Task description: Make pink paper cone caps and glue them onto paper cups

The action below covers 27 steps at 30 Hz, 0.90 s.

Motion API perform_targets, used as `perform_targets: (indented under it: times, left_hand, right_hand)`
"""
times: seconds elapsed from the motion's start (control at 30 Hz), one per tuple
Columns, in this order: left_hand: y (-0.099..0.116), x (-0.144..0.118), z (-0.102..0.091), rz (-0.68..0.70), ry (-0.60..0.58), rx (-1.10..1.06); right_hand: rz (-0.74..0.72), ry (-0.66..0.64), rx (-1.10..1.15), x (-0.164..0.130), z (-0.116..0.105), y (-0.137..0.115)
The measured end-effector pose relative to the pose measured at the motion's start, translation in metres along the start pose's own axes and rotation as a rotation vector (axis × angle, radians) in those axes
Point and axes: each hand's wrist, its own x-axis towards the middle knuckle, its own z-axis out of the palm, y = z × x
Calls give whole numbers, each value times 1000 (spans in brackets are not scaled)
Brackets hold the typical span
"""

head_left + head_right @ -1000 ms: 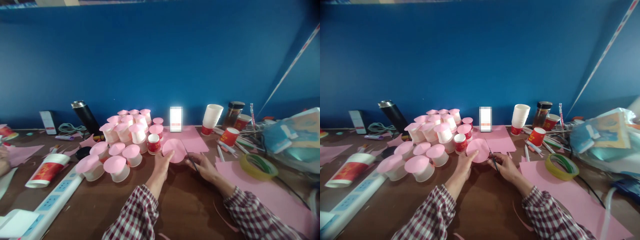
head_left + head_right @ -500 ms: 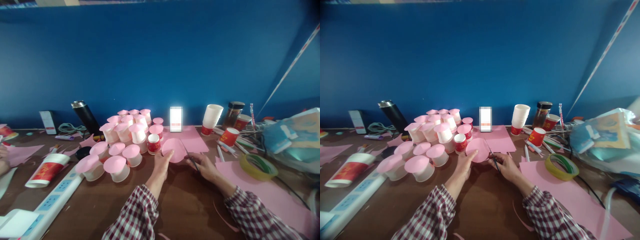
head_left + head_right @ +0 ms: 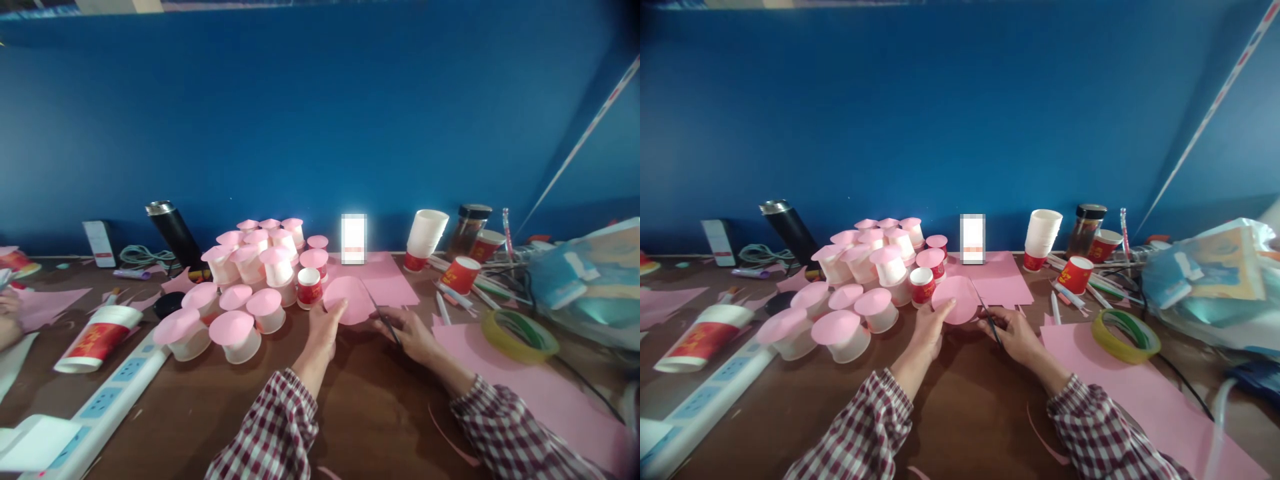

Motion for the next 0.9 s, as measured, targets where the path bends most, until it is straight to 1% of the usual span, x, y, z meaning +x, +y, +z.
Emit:
perform_targets:
  times: [0.33,0.6,0.9]
  left_hand:
    - [-1,1,-2,-4,10,-18]
    - [-1,2,-3,-24,55,-24]
    - [-3,4,-4,-2,36,-5]
  right_hand:
    - [25,-15,30,0,0,10]
    - [71,-53,62,0,1,12]
    - [77,-76,97,0,3,11]
